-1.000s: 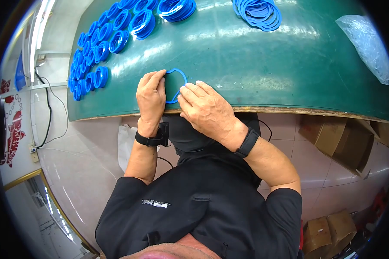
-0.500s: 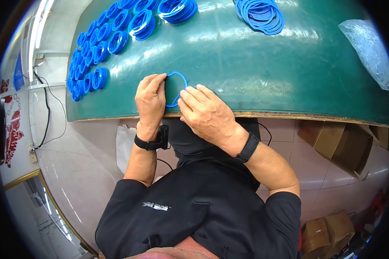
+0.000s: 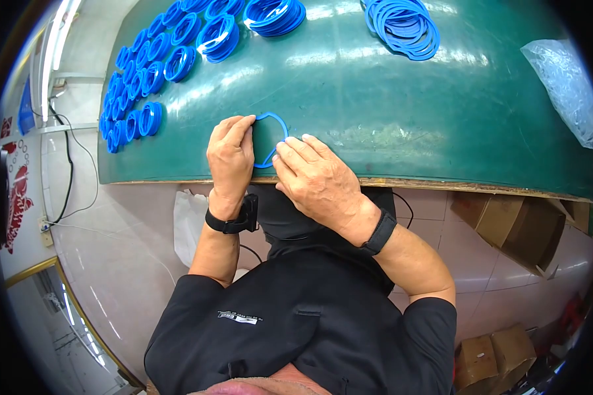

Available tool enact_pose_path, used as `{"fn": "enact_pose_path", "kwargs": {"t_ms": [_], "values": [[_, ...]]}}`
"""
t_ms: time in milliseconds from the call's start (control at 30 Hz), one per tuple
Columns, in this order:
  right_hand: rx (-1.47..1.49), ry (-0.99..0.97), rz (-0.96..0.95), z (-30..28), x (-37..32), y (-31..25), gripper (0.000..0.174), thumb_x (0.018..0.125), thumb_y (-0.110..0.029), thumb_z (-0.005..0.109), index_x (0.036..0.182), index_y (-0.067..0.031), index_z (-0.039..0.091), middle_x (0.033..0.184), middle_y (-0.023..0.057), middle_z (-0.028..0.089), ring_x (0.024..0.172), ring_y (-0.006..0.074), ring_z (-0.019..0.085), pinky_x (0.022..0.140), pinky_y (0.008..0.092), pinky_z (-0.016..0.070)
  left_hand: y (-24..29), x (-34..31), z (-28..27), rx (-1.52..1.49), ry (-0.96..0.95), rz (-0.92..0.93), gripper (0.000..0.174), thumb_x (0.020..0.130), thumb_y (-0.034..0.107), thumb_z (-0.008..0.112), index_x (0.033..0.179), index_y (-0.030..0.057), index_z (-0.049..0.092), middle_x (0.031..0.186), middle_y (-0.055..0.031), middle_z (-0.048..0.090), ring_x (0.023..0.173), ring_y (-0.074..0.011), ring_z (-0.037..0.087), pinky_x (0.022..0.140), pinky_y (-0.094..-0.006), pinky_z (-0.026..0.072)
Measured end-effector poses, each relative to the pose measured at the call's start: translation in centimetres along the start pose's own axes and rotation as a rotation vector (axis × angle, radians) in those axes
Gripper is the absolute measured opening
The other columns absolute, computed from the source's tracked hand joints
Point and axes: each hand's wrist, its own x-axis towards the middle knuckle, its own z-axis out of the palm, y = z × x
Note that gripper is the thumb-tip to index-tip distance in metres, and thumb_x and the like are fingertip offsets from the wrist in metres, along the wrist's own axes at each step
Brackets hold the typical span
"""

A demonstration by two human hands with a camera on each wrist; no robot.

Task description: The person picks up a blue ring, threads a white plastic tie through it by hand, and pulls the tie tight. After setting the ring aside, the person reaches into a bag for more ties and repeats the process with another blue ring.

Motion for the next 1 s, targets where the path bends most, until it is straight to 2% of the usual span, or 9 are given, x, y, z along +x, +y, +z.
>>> {"fn": "enact_pose_path", "kwargs": {"t_ms": [733,833,1000], "values": [[-0.014,-0.003,-0.014,0.01,0.06,-0.05,0.046,0.087,-0.025,0.088,0.127,-0.0045,0.077,0.139,0.0117,0.072,0.136,0.0281,0.066,0.122,0.0477,0.0482,0.33,-0.14,0.08,0.007,0.008,-0.010,0.022,0.094,-0.005,0.074,0.114,0.0028,0.081,0.110,-0.0156,0.078,0.106,-0.0370,0.073,0.094,-0.0455,0.0590],[-0.025,0.021,-0.041,0.14,-0.05,0.12,0.049,0.086,-0.027,0.085,0.126,-0.0005,0.076,0.136,0.0146,0.072,0.135,0.0294,0.065,0.122,0.0460,0.0469,0.14,-0.31,0.24,0.008,0.019,-0.007,0.023,0.094,-0.005,0.074,0.114,0.0029,0.081,0.110,-0.0156,0.078,0.106,-0.0370,0.073,0.094,-0.0456,0.0590],[-0.022,0.021,-0.040,0.10,-0.06,0.12,0.049,0.086,-0.027,0.085,0.126,-0.0005,0.077,0.136,0.0146,0.072,0.135,0.0291,0.065,0.122,0.0458,0.0470,0.15,-0.52,0.40,0.003,0.031,-0.013,0.023,0.093,-0.005,0.074,0.114,0.0031,0.081,0.110,-0.0156,0.078,0.106,-0.0369,0.073,0.094,-0.0457,0.0591]]}}
